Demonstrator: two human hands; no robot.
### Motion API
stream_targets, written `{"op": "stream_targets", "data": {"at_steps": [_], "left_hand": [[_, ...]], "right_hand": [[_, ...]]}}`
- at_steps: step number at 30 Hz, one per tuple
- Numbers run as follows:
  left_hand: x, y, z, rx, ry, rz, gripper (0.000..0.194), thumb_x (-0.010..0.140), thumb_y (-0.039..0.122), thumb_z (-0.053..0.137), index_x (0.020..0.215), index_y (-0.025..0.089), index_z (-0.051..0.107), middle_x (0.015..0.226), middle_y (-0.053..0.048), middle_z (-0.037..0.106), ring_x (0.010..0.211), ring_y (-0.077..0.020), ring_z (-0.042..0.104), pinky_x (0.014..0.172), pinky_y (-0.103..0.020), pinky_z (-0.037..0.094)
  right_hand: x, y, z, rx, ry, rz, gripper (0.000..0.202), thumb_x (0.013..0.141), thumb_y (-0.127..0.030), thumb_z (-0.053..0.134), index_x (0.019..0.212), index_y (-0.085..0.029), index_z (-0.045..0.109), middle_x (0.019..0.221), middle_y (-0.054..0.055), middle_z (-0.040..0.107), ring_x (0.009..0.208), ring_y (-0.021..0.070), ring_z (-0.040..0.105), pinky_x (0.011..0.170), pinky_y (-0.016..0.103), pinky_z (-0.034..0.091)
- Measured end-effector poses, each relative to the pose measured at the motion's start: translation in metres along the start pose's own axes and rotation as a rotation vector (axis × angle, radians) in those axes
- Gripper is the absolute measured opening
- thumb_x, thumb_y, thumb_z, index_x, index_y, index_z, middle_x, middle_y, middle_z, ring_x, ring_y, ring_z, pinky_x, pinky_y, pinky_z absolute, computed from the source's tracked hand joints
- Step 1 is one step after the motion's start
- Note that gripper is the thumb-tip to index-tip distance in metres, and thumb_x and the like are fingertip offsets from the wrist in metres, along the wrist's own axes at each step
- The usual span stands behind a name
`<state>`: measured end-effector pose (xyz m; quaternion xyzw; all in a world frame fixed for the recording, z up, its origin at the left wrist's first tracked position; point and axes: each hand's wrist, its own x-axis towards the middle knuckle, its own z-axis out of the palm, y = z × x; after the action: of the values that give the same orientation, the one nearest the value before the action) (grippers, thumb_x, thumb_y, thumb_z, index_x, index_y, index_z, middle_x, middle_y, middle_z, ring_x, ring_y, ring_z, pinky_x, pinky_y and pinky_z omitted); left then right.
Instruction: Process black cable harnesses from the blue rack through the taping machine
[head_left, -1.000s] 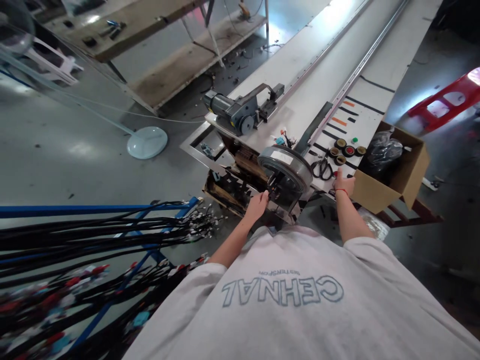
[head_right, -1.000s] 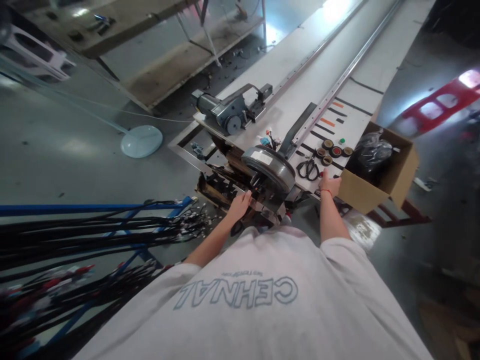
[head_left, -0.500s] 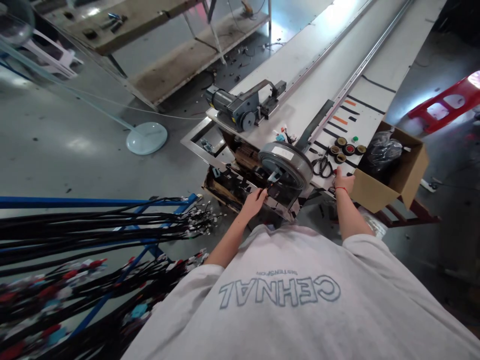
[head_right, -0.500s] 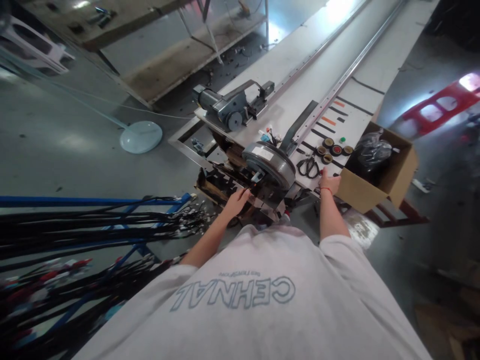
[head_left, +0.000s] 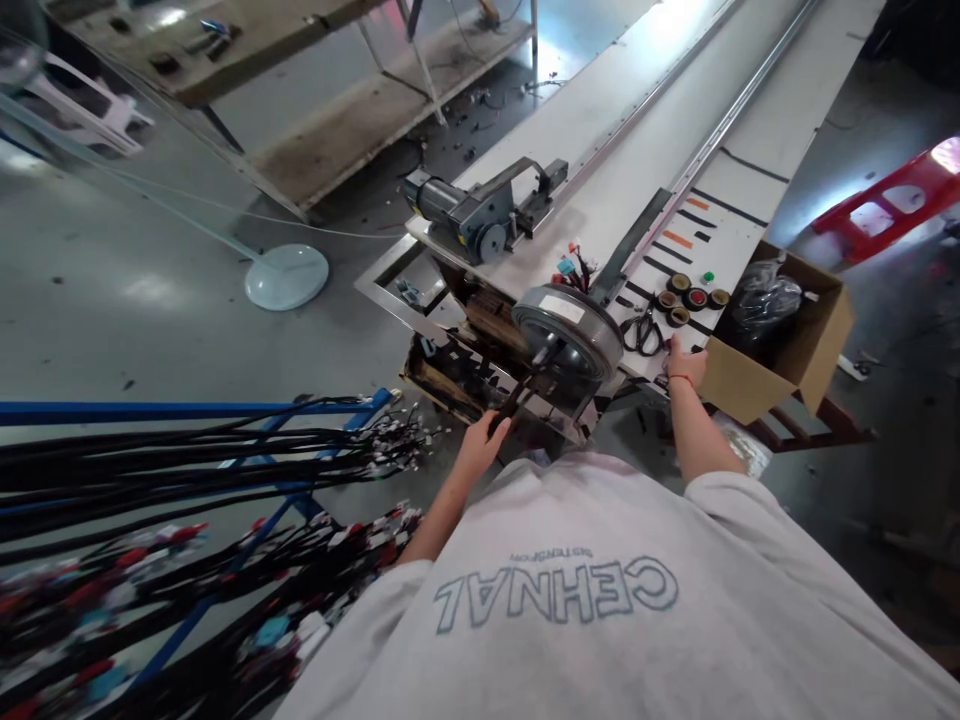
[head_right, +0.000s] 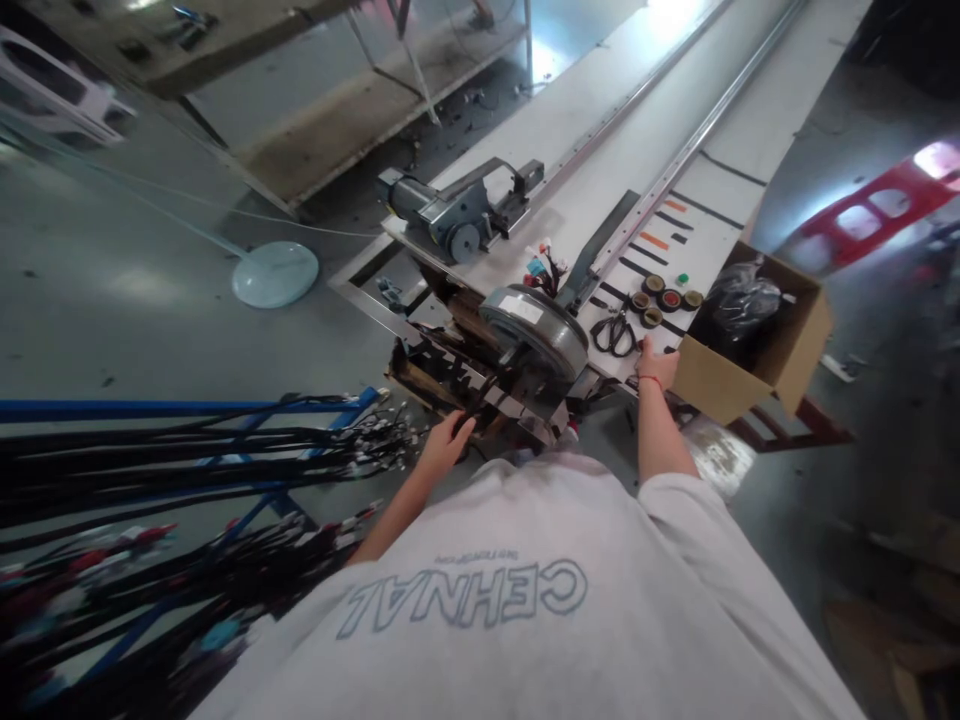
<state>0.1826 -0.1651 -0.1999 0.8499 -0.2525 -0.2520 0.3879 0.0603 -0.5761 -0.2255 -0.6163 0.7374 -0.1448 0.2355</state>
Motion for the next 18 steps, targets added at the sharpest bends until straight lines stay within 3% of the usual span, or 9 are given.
{"op": "stream_targets", "data": {"at_steps": [10, 18], "left_hand": [[0.035, 0.024, 0.021, 0.031, 0.055, 0.059, 0.032, 0.092, 0.041, 0.043, 0.098, 0.016, 0.062, 0.083, -0.006, 0.069, 0.078, -0.0192, 0.064, 0.073, -0.028, 0.047], [0.041, 0.034, 0.026, 0.014, 0.041, 0.099, 0.036, 0.096, 0.037, 0.036, 0.092, 0.016, 0.064, 0.084, -0.008, 0.071, 0.077, -0.0184, 0.065, 0.071, -0.026, 0.046]], "right_hand": [[0.001, 0.002, 0.001, 0.019, 0.023, -0.014, 0.071, 0.074, -0.067, 0.06, 0.118, -0.011, 0.051, 0.119, 0.023, 0.059, 0.112, 0.0352, 0.058, 0.094, 0.046, 0.045], [-0.001, 0.001, -0.002, 0.032, 0.013, -0.007, 0.073, 0.075, -0.068, 0.058, 0.12, -0.011, 0.05, 0.121, 0.023, 0.058, 0.113, 0.0356, 0.056, 0.096, 0.047, 0.043]]}}
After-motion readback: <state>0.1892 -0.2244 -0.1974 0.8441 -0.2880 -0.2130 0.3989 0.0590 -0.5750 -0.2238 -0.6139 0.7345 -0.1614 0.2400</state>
